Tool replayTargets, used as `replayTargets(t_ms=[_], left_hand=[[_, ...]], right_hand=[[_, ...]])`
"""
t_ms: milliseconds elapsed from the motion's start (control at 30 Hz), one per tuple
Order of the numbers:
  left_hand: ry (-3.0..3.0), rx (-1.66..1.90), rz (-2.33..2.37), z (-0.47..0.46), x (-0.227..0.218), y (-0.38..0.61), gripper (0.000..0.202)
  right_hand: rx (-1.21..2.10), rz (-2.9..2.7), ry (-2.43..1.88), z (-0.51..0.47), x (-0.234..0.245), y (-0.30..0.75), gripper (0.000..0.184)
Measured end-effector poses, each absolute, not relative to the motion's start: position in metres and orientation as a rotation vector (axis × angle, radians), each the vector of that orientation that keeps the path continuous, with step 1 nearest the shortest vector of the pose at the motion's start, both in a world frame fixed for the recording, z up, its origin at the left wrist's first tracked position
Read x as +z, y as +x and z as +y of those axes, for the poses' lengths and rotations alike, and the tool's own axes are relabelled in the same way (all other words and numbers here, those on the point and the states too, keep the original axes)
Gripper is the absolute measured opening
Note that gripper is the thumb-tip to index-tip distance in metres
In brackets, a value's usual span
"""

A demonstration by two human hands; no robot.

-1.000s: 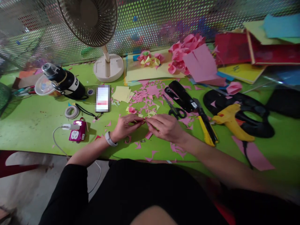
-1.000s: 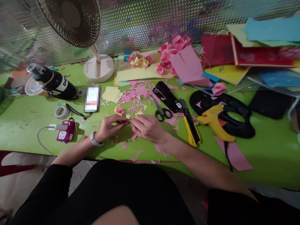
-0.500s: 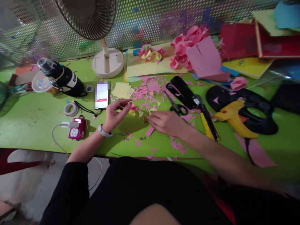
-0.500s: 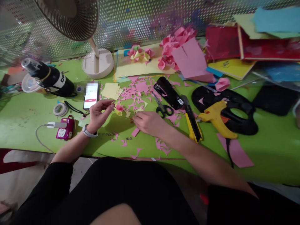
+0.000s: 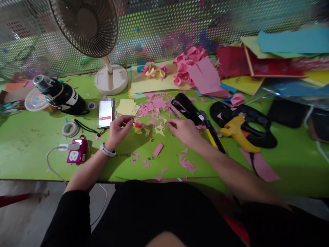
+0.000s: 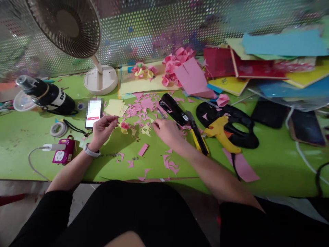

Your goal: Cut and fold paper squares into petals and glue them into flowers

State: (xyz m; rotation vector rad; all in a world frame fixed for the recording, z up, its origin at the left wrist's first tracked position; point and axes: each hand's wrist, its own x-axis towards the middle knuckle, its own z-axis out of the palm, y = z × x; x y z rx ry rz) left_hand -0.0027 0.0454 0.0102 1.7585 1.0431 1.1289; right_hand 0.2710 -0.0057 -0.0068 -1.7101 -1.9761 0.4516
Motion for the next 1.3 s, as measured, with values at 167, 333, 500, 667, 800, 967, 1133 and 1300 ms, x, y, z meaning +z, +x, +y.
replayTargets(t_ms=[167, 333, 500, 667, 800, 967, 1133, 1300], left_hand=[[1.77, 1.105, 1.021, 0.048, 0.008, -0.004, 0.016], [1.762, 1.084, 1.044, 0.048, 0.007, -0.004, 0.016], [1.709, 1.07, 1.045, 0.049, 0.004, -0.004, 0.016], [1.679, 1.078, 1.013, 0.048, 0.002, -0.003, 0.019], [1.694, 1.082, 1.007, 0.046, 0.002, -0.003, 0.021], [1.708, 1.105, 1.022, 0.045, 0.003, -0.003, 0.02], [1.726, 1.09, 1.026, 0.047, 0.002, -0.003, 0.019], [1.735, 1.067, 1.054, 0.048, 0.002, -0.003, 0.018]], right_hand=[[0.417, -1.921, -1.825, 0.0, -0.009, 0.275, 0.016], [0.422, -1.982, -1.746, -0.003, -0.009, 0.271, 0.02], [0.449, -2.105, -1.591, -0.008, 0.001, 0.267, 0.024], [0.358, -2.151, -1.683, 0.022, 0.031, 0.27, 0.024], [0.428, -2.069, -1.706, 0.083, 0.042, 0.259, 0.017], [0.743, -2.0, -1.774, 0.148, 0.024, 0.235, 0.016], [0.771, -2.012, -1.822, 0.163, 0.01, 0.23, 0.017], [0.791, -2.007, -1.856, 0.163, 0.012, 0.236, 0.015]])
